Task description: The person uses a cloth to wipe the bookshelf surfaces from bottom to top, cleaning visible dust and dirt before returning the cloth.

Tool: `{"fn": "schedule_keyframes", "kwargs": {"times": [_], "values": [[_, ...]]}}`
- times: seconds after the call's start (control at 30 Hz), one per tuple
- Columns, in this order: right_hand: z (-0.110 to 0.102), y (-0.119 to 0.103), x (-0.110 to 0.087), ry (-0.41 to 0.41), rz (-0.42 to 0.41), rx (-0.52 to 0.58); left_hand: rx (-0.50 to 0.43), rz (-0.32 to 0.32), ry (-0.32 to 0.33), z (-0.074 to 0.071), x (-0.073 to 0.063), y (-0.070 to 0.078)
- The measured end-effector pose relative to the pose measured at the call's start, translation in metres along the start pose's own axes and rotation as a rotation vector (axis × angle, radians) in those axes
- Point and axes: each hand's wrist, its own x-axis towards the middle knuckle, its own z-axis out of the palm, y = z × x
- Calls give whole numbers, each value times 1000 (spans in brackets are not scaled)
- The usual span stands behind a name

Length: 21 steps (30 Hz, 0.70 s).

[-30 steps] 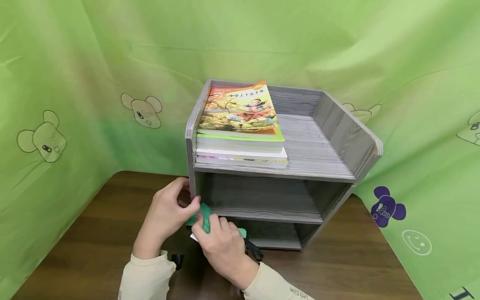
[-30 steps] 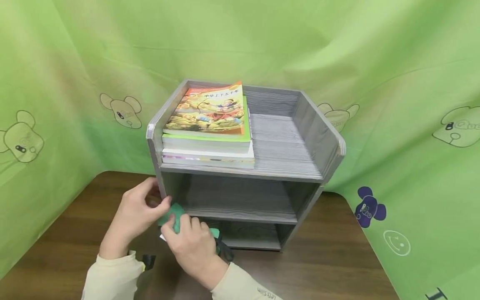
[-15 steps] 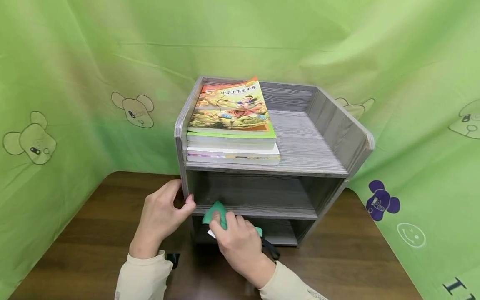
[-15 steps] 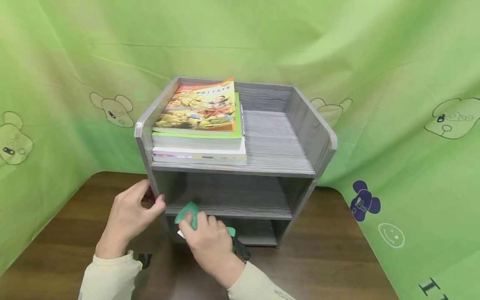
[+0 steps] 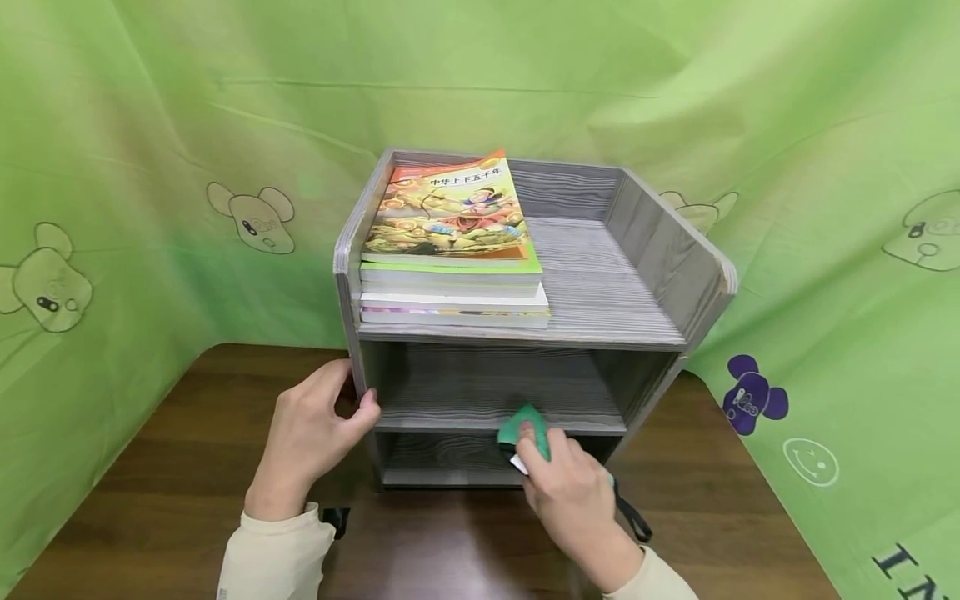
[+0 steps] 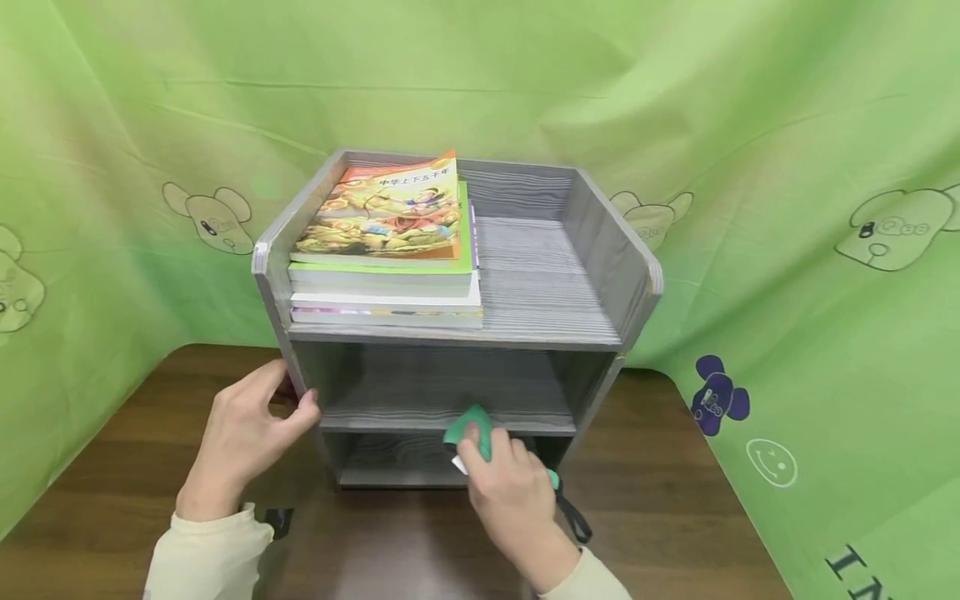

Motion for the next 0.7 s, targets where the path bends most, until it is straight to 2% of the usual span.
{"fn": "schedule_keyframes", "kwargs": {"times": [0.43, 0.57, 0.7], "values": [[-36, 58, -42, -151, 160, -97, -11, 14, 6, -4, 0, -2], [-41, 62, -45, -205, 183, -99, -18, -7, -2, -4, 0, -2], [-46, 50, -41, -216, 193, -50, -25, -34, -39, -3, 0, 0]]}}
